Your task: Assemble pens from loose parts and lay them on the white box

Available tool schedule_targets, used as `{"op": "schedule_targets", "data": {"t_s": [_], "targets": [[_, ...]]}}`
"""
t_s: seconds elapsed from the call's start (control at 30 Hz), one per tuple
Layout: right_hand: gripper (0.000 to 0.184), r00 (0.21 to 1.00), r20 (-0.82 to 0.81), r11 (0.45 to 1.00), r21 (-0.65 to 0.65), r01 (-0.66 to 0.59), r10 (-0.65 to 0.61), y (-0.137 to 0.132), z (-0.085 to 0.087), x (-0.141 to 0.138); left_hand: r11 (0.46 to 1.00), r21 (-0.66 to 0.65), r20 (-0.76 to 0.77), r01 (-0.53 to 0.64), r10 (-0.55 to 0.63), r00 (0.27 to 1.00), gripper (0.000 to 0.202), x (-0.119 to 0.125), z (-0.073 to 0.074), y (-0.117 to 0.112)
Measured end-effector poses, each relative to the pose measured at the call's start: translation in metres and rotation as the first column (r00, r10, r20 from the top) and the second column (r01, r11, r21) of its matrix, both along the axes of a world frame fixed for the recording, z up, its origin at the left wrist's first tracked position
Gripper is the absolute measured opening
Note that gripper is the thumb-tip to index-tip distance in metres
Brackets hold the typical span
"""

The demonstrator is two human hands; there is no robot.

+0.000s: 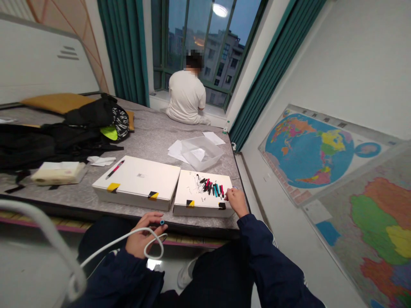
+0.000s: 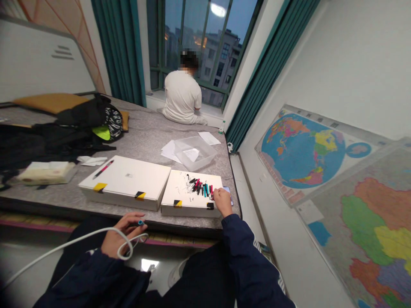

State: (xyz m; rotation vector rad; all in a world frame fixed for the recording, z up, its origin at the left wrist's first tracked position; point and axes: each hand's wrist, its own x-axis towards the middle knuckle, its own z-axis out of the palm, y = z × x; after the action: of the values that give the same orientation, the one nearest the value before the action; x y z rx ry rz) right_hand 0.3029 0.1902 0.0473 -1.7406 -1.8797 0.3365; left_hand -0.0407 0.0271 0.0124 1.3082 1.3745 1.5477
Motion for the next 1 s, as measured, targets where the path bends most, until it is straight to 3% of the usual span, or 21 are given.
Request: {"op": "schedule_targets", "data": {"t_s": [0.1, 0.23, 0.37, 0.5, 0.7, 1.0], "targets": [[0.045, 0.999, 0.028, 0.999, -0.021, -0.03, 0.031, -0.003, -0.007, 0.004, 1.0, 0.005, -0.012, -0.001, 0.001, 1.0, 0.025, 0.006, -0.001, 0.003], [0.027, 0.995, 0.046, 0.995, -0.05, -0.081, 0.083, -0.008, -0.015, 0.012, 1.0, 0.026, -0.009, -0.005, 0.005, 1.0, 0.022, 0.022, 0.007, 0.005], [0.02, 0.988, 0.11, 0.993, -0.07, -0.097, 0.104, -0.011, -0.012, 0.019, 0.998, 0.053, 0.022, -0.021, 0.02, 1.0, 0.022, 0.035, 0.016, 0.003], [0.019, 0.98, 0.158, 0.989, -0.105, -0.102, 0.118, -0.009, -0.011, 0.021, 0.999, -0.014, 0.101, -0.031, 0.033, 0.994, 0.025, 0.041, 0.017, -0.007], [0.02, 0.977, 0.169, 0.988, -0.107, -0.114, 0.131, 0.004, -0.023, 0.002, 0.99, -0.141, 0.172, 0.028, -0.004, 0.985, 0.032, 0.036, 0.016, -0.024], [0.019, 0.961, 0.245, 0.988, -0.116, -0.102, 0.128, 0.024, -0.026, -0.034, 0.992, -0.12, 0.202, 0.04, -0.015, 0.979, 0.028, 0.016, 0.011, -0.027]]}}
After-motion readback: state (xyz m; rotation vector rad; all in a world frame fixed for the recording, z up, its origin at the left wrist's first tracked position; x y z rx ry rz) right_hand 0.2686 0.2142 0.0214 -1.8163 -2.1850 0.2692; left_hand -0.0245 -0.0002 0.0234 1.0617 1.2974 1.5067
